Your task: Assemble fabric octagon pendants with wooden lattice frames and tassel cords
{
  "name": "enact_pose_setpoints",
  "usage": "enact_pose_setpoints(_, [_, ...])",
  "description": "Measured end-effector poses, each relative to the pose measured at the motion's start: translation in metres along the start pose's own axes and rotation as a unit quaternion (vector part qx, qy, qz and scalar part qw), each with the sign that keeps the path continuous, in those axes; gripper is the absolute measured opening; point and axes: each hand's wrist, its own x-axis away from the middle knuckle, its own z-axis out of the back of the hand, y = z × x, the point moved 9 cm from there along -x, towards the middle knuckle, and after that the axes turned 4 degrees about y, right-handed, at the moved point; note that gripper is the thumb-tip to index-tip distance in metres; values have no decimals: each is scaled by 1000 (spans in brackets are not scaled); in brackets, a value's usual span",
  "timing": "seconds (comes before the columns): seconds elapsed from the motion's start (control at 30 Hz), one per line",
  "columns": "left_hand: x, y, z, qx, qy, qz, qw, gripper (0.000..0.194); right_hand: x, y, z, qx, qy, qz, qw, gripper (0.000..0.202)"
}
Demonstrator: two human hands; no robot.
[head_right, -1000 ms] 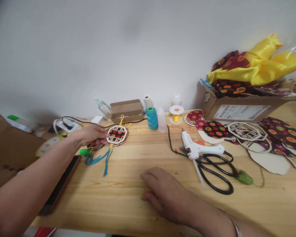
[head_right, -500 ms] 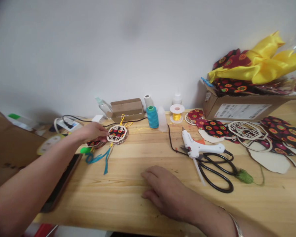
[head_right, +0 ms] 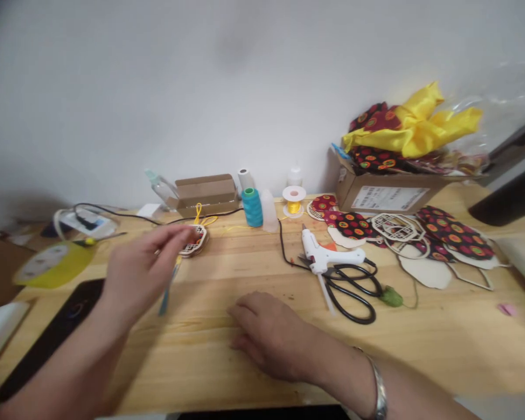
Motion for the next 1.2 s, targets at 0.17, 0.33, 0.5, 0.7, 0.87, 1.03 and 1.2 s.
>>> enact_pose_setpoints(0.17, [51, 35, -63, 173, -149, 28, 973, 33, 10, -29, 14, 90, -36, 43, 994, 19])
enact_pose_setpoints(0.33, [56, 16, -90, 175, -123, 50, 976, 45, 35, 3, 64, 196, 60, -5, 979, 22])
enact_pose_setpoints(0.5, [62, 15, -103, 161, -129, -10, 978, 44, 62, 80, 116, 336, 151, -128, 921, 24])
enact_pose_setpoints(0.7, [71, 35, -99, 170, -109, -122, 972, 41, 63, 118, 118, 380, 90, -188, 901, 39])
enact_pose_setpoints(0.87, [71, 35, -94, 169, -86, -139, 972, 39, 56, 114, 117, 344, 53, -186, 919, 38])
enact_pose_setpoints(1.03, [71, 35, -94, 169, -76, -146, 972, 39, 51, 104, 132, 281, 75, -136, 947, 40])
enact_pose_setpoints(1.2, [70, 35, -95, 169, -75, -155, 971, 37, 46, 110, 156, 230, 106, -103, 962, 35])
